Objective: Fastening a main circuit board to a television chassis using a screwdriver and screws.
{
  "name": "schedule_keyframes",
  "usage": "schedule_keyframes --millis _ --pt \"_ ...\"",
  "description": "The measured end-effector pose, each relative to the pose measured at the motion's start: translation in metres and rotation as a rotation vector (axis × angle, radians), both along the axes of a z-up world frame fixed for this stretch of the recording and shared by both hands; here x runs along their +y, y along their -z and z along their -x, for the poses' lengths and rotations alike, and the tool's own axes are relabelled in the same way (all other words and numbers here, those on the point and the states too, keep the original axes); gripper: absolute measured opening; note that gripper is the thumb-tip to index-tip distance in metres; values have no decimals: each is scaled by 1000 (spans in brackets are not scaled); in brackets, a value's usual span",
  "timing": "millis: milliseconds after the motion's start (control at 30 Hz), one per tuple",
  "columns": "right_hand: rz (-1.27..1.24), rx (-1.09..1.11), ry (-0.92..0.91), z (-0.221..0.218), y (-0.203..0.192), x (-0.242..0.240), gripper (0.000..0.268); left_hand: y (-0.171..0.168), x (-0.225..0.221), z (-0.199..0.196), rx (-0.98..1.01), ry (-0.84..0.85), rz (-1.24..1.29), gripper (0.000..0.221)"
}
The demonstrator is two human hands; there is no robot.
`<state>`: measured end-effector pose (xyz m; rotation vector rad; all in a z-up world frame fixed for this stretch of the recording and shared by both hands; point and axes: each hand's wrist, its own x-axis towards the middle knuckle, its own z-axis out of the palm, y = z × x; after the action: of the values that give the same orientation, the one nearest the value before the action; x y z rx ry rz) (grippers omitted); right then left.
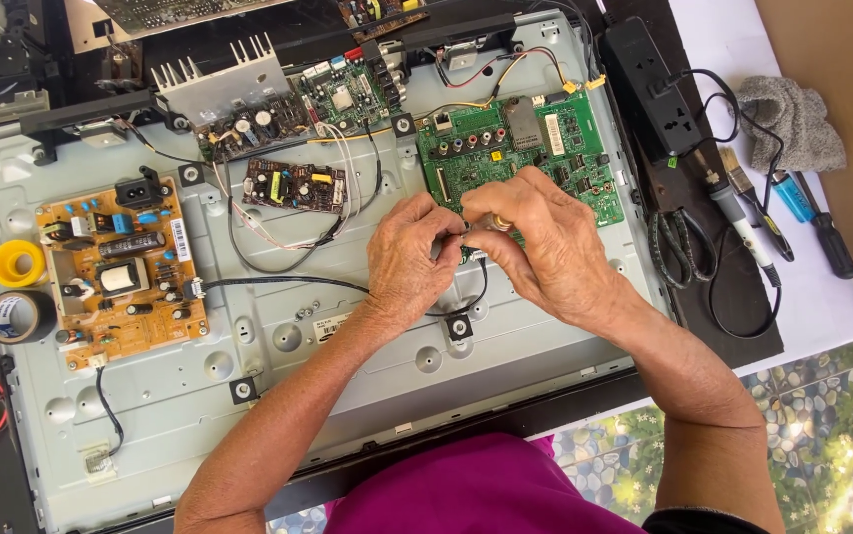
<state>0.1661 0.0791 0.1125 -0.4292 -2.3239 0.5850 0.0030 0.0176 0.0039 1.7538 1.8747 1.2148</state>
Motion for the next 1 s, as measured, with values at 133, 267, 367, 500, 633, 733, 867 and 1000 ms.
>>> schedule_keyframes --millis 133,267,367,500,633,733,867,1000 --pt "-53 8 -5 0 9 4 28 2 -1 -2 33 -3 7 13" --pt "10 -6 -48 0 -5 -1 28 5 0 -1 57 7 -2 13" --pt "15 -21 -66 1 -14 -4 30 4 -1 -1 50 1 -2 12" --pt "-40 -32 -42 1 -15 -5 28 2 -1 1 52 3 -24 11" --pt "-94 -36 2 -1 -4 -4 28 5 -2 0 48 6 -36 12" --pt "-106 -7 0 -3 5 2 31 4 -2 0 60 -3 -63 14" --pt "-238 -7 17 -3 7 5 29 11 -1 1 49 10 -114 12" --pt "-199 33 5 4 -7 -1 25 15 -1 2 27 14 -127 12"
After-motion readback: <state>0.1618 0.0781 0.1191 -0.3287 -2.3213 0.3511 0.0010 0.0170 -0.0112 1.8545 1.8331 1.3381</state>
